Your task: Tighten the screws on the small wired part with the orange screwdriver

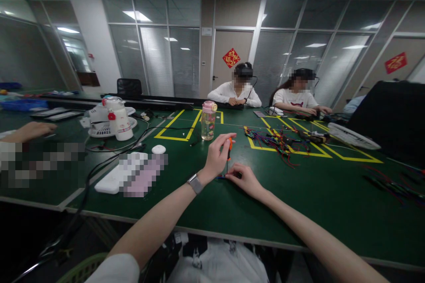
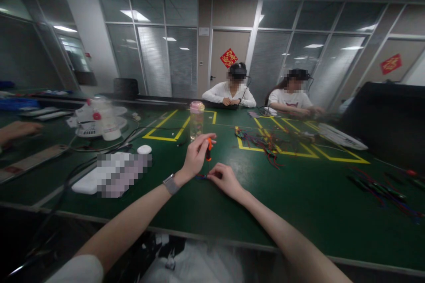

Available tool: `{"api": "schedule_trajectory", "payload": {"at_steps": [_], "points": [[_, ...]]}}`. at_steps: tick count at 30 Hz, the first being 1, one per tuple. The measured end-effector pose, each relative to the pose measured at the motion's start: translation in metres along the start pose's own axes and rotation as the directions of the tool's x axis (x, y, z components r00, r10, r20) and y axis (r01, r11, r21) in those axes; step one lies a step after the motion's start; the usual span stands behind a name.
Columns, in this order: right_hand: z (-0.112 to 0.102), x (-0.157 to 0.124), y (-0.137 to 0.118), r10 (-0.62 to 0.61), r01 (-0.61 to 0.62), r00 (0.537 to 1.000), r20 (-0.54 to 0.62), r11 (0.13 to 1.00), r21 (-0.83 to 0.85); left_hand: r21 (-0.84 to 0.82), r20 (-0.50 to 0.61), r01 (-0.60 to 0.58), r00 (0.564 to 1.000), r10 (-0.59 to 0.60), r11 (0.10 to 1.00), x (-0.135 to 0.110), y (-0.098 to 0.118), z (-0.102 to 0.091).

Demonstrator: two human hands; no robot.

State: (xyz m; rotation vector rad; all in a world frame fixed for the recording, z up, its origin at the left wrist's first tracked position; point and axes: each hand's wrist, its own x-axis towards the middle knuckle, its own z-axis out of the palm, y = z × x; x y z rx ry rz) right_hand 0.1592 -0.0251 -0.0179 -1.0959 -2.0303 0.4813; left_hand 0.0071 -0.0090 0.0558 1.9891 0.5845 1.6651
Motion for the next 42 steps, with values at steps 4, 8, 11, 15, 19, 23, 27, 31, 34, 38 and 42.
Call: {"api": "schedule_trajectory", "payload": {"at_steps": [4,8,11,15,19,23,27,31,34,38,42], "points": [[0.0006,-0.0002,0.0014,-0.006,0.006,1.0,-0.01,1.0,0.0,0.06,-0.027,-0.027,0.999,0.029,0.998,-0.0006,-0.0002,0.0013],[0.0007,-0.0007,0.0024,-0.012,0.012,1.0,-0.009,1.0,0.008,0.203,-0.095,-0.075,0.991,0.096,0.976,-0.0018,0.0002,0.0006],[0.0007,-0.0009,0.0024,-0.013,0.013,1.0,-0.008,1.0,0.002,0.202,-0.073,-0.075,0.993,0.092,0.977,-0.0026,0.0012,-0.0002],[0.0008,-0.0008,0.0016,-0.024,0.024,1.0,-0.008,1.0,0.004,0.128,-0.024,-0.072,0.997,0.076,0.989,-0.0016,0.0027,-0.0008],[0.0006,-0.0007,0.0001,-0.024,0.025,1.0,-0.016,1.0,0.008,0.134,-0.031,-0.089,0.995,0.094,0.987,0.0005,0.0016,-0.001],[0.0,-0.0009,-0.0012,-0.024,0.024,1.0,-0.006,1.0,0.005,0.242,-0.138,-0.134,0.976,0.17,0.961,0.0004,-0.001,-0.001],[-0.0001,-0.001,-0.0012,-0.018,0.018,1.0,-0.004,1.0,0.005,0.265,-0.171,-0.137,0.967,0.187,0.954,0.0,-0.0017,-0.002],[0.0002,-0.0008,-0.0008,-0.02,0.02,1.0,-0.009,1.0,0.004,0.131,-0.06,-0.114,0.991,0.123,0.985,0.0013,-0.0016,-0.0035],[0.0004,-0.0007,-0.0008,-0.018,0.018,1.0,-0.007,1.0,0.008,0.037,-0.03,-0.07,0.997,0.072,0.997,0.0016,-0.0014,-0.0028],[0.0009,-0.001,-0.0006,-0.017,0.017,1.0,-0.01,1.0,0.011,0.107,-0.112,-0.099,0.987,0.111,0.989,0.0007,0.0007,-0.0015],[0.0009,-0.0011,-0.0012,-0.023,0.024,1.0,-0.009,1.0,0.008,0.189,-0.092,-0.126,0.985,0.146,0.974,0.0001,0.0009,-0.003]]}}
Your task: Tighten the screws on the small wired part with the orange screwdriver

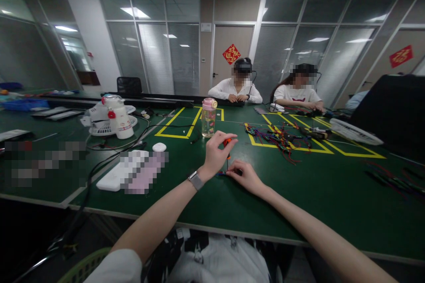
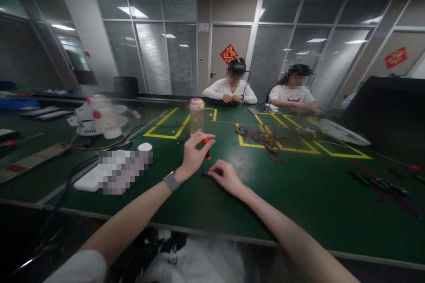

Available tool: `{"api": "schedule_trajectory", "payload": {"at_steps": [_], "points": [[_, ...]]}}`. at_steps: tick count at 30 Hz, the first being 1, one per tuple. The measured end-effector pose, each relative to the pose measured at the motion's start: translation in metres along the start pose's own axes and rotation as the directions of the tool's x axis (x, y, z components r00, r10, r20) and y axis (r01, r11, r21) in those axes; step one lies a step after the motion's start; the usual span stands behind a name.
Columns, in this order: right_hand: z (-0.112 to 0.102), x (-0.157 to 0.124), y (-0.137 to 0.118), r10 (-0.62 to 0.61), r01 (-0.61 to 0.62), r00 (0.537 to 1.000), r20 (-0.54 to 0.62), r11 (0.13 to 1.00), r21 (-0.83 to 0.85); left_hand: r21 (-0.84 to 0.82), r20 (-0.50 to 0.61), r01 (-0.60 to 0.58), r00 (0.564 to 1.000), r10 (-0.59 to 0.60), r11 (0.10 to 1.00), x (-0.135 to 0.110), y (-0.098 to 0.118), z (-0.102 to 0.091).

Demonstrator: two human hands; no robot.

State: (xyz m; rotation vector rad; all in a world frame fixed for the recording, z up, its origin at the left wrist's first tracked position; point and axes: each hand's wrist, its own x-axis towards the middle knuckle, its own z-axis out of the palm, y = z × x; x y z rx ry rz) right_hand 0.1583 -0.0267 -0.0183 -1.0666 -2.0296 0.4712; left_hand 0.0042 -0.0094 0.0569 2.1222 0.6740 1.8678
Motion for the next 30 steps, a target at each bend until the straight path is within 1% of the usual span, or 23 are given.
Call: {"api": "schedule_trajectory", "payload": {"at_steps": [4,7,9,14,15,17,20,23,25,30], "points": [[-0.0005,0.0002,-0.0017,-0.001,0.001,1.0,-0.003,1.0,0.004,-0.077,0.135,0.007,0.991,0.004,0.997,0.0002,-0.0031,0.0002],[-0.0004,0.0004,-0.0015,0.0,0.0,1.0,-0.003,1.0,0.001,-0.097,0.158,0.022,0.987,-0.007,0.995,0.0009,-0.0039,0.002],[-0.0001,0.0004,-0.0006,0.0,0.0,1.0,-0.001,1.0,-0.006,-0.072,0.134,0.033,0.991,-0.023,0.997,0.0011,-0.0037,0.003],[0.0003,0.0002,0.0003,-0.005,0.005,1.0,0.001,1.0,-0.009,0.049,-0.026,0.001,1.0,0.0,0.999,0.0004,-0.0046,0.0018],[0.0003,0.0002,0.0,-0.004,0.004,1.0,0.0,1.0,-0.009,0.051,-0.03,-0.001,1.0,0.003,0.999,0.0002,-0.0048,0.0012],[0.0002,0.0003,-0.0006,0.001,-0.001,1.0,-0.001,1.0,-0.007,0.026,0.007,0.014,1.0,-0.014,1.0,-0.0002,-0.0047,0.0001],[0.0005,0.0006,-0.0008,0.01,-0.01,1.0,0.001,1.0,-0.003,-0.063,0.084,0.068,0.994,-0.062,0.996,-0.0006,-0.0034,-0.0001],[0.0009,0.0006,0.0001,0.008,-0.008,1.0,0.003,1.0,-0.006,-0.13,0.117,0.095,0.99,-0.08,0.987,-0.0004,-0.0022,0.001],[0.001,0.0004,0.0004,0.005,-0.005,1.0,0.003,1.0,-0.011,-0.113,0.098,0.081,0.993,-0.07,0.99,0.0001,-0.0014,0.0013],[0.0005,0.0004,-0.0016,0.012,-0.012,1.0,0.015,1.0,-0.019,0.04,-0.033,0.011,0.999,-0.01,0.999,0.0022,0.0001,-0.0007]]}}
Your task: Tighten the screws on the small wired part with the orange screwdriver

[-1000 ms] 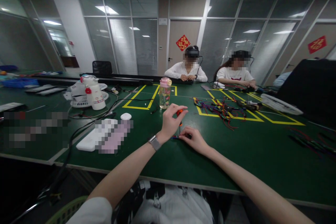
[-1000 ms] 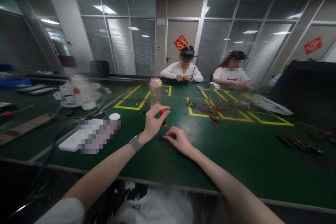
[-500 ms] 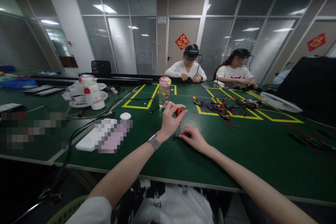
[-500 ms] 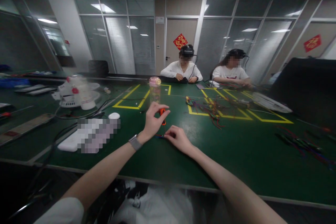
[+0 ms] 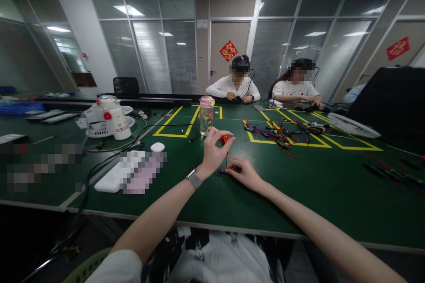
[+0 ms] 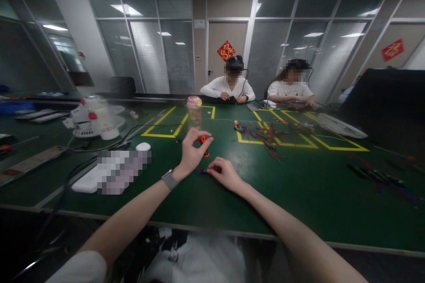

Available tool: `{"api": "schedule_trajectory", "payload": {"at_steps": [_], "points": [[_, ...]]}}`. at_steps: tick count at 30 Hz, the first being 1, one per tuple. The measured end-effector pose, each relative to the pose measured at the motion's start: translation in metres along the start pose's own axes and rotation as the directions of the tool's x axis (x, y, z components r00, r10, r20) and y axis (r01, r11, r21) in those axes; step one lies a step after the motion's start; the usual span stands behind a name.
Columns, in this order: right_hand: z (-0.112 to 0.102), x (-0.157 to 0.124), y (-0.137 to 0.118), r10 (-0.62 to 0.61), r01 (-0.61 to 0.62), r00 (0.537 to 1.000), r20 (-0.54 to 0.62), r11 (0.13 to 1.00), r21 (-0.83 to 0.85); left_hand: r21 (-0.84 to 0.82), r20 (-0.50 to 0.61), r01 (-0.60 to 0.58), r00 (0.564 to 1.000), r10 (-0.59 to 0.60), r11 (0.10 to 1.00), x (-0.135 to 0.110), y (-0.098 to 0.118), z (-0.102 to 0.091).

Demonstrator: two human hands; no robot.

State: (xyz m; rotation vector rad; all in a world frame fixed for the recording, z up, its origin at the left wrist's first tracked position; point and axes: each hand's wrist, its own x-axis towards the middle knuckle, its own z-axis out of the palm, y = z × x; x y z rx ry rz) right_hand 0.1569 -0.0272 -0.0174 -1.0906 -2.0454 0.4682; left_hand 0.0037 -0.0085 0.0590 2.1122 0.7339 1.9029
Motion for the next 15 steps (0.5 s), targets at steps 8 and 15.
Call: {"api": "schedule_trajectory", "payload": {"at_steps": [8,15], "points": [[-0.0005,-0.0001,-0.0032,-0.002,0.005,0.999,0.039,0.997,-0.08,-0.178,0.128,0.134,0.985,-0.112,0.975,0.0006,-0.0052,-0.0013],[-0.0002,-0.0013,-0.0043,0.0,0.003,0.999,0.045,0.997,-0.082,-0.171,0.135,0.101,0.988,-0.079,0.98,0.0003,-0.0022,0.0015]]}}
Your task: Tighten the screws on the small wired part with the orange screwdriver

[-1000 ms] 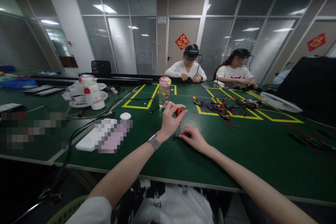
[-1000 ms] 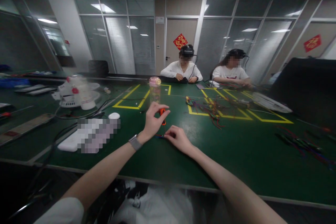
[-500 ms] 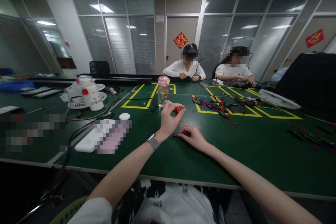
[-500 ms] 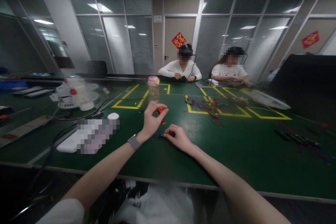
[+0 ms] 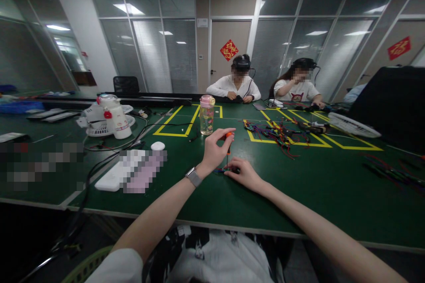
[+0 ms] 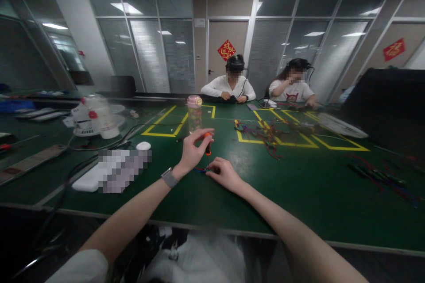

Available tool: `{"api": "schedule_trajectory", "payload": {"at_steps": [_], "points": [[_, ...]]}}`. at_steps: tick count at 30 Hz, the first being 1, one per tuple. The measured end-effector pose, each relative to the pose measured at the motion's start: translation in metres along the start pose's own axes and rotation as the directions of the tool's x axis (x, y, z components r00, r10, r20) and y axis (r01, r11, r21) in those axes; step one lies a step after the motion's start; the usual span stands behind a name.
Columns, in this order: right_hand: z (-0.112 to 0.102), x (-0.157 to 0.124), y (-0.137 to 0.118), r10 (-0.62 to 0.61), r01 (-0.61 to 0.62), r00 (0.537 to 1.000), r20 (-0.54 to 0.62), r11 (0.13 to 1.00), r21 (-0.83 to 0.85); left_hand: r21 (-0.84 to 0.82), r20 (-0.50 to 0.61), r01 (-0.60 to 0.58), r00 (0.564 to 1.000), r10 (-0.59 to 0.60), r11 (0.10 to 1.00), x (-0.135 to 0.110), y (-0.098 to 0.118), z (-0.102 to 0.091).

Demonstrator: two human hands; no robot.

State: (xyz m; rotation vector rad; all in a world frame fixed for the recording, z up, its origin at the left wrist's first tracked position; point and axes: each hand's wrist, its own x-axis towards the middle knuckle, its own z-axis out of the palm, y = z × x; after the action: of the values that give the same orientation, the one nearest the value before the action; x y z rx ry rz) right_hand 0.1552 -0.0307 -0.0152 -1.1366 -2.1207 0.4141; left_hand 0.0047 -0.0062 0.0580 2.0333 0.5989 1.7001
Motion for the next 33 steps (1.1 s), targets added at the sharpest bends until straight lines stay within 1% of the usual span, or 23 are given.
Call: {"api": "schedule_trajectory", "payload": {"at_steps": [2,4,6,11,13,15,18,20,23,28,30,33], "points": [[-0.0002,0.0,0.0,0.001,-0.001,1.0,0.001,1.0,0.001,0.111,-0.066,-0.041,0.997,0.048,0.993,0.0005,0.0017,-0.0002],[-0.0005,0.0002,0.0001,0.005,-0.005,1.0,0.002,1.0,0.006,0.179,-0.103,-0.059,0.992,0.079,0.982,0.0007,0.0031,-0.0009],[-0.0009,0.0003,0.0003,0.009,-0.009,1.0,0.005,1.0,0.014,0.172,-0.08,-0.059,0.994,0.073,0.983,0.0002,0.0037,-0.0017],[-0.0012,0.0006,0.0017,-0.002,0.001,1.0,0.017,1.0,0.031,-0.013,0.071,0.002,0.997,-0.001,1.0,-0.0025,0.0015,-0.0004],[-0.0012,0.0005,0.0023,-0.01,0.009,1.0,0.019,0.999,0.041,-0.03,0.108,0.011,0.994,-0.008,0.999,-0.0029,0.0009,0.0012],[-0.0012,0.0004,0.0025,-0.012,0.01,1.0,0.021,0.998,0.055,0.032,0.099,-0.029,0.995,0.025,0.999,-0.0027,0.0015,0.0025],[-0.0015,0.0001,0.0022,-0.006,0.004,1.0,0.029,0.998,0.064,0.186,0.022,-0.11,0.994,0.108,0.976,-0.0029,0.0035,0.0031],[-0.0017,0.0001,0.0018,-0.008,0.007,1.0,0.03,0.998,0.062,0.24,0.0,-0.13,0.991,0.134,0.962,-0.004,0.0041,0.0029],[-0.0017,0.0002,0.0016,-0.016,0.014,1.0,0.025,0.998,0.061,0.237,0.038,-0.133,0.991,0.128,0.962,-0.0065,0.0031,0.0024],[-0.001,0.0003,0.0026,-0.031,0.03,0.999,0.018,0.998,0.057,0.141,0.097,-0.152,0.985,0.139,0.978,-0.008,0.0022,0.0029],[-0.0004,0.0001,0.0034,-0.027,0.026,0.999,0.017,0.998,0.053,0.149,0.098,-0.17,0.983,0.156,0.974,-0.0078,0.0031,0.0035],[0.0005,-0.0002,0.0043,-0.017,0.016,1.0,0.013,0.998,0.063,0.219,0.07,-0.187,0.982,0.176,0.958,-0.0082,0.0038,0.0044]]}}
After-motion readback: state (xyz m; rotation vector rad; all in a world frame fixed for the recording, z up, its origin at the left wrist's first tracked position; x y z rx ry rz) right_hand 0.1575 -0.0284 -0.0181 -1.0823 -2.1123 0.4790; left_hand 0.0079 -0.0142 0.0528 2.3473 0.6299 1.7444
